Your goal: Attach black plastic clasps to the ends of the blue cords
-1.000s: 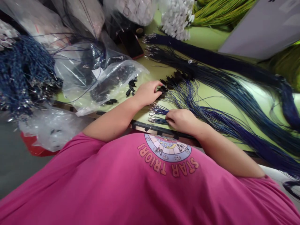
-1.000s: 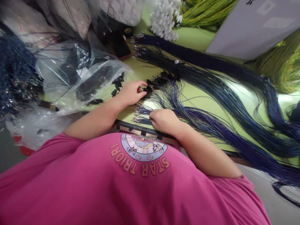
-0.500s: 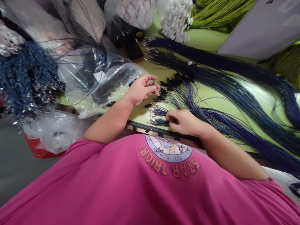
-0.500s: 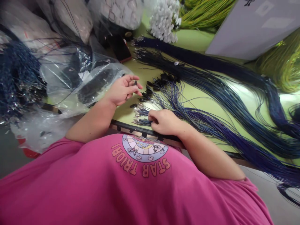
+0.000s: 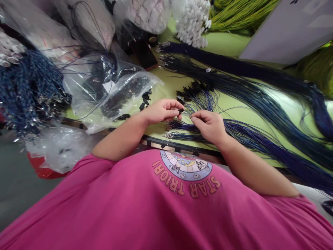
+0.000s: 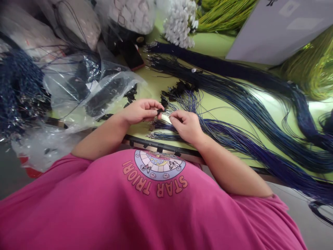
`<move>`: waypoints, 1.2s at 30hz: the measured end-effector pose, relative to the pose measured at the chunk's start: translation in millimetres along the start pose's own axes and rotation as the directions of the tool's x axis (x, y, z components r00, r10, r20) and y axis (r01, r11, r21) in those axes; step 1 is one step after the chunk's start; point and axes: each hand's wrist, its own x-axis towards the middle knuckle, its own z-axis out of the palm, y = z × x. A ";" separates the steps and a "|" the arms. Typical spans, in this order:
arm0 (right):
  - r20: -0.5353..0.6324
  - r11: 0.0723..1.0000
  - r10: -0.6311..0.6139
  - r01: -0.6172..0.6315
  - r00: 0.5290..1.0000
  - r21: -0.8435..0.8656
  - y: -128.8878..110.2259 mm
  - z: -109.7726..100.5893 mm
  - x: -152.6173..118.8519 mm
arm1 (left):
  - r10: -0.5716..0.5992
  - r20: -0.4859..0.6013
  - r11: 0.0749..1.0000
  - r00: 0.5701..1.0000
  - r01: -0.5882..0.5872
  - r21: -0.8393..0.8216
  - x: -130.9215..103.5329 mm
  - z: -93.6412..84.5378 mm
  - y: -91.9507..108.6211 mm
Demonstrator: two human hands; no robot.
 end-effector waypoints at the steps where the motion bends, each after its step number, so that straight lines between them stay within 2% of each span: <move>1: 0.008 1.000 -0.001 0.001 1.000 -0.003 0.4 -0.4 0.1 | -0.010 0.007 1.000 1.000 0.010 -0.012 -0.2 1.0 0.4; 7: 0.021 1.000 0.010 -0.009 1.000 -0.022 0.3 -2.4 0.7 | 0.005 0.034 1.000 0.999 -0.005 0.006 -0.1 2.3 -0.5; 17: 0.092 0.997 -0.024 0.030 0.995 -0.065 0.9 -1.5 0.3 | 0.021 -0.035 0.990 0.999 -0.016 0.142 -0.8 2.0 2.4; 21: 0.148 0.994 -0.004 0.020 0.989 -0.105 -1.8 1.5 1.1 | 0.077 -0.065 0.973 0.995 -0.061 0.224 0.7 3.9 0.9; 27: 0.219 0.993 -0.014 0.039 0.976 -0.110 -8.3 10.0 0.3 | 0.126 -0.034 0.963 0.992 -0.114 0.245 4.3 6.9 -6.8; 29: 0.212 0.999 -0.006 0.016 0.977 -0.049 -4.3 10.3 1.9 | 0.115 -0.039 0.965 0.993 -0.103 0.240 3.6 5.7 -5.7; 33: 0.206 0.980 0.119 -0.149 0.971 0.135 13.3 6.4 8.5 | 0.081 -0.068 0.960 0.994 -0.059 0.273 0.0 2.1 2.3; 34: 0.197 0.979 0.133 -0.160 0.971 0.129 17.6 5.0 10.1 | 0.075 -0.080 0.956 0.994 -0.049 0.291 -1.0 1.2 4.3; 36: 0.187 0.996 0.091 -0.093 0.978 0.000 23.0 2.5 12.1 | 0.067 -0.101 0.946 0.993 -0.031 0.324 -2.1 -0.5 6.7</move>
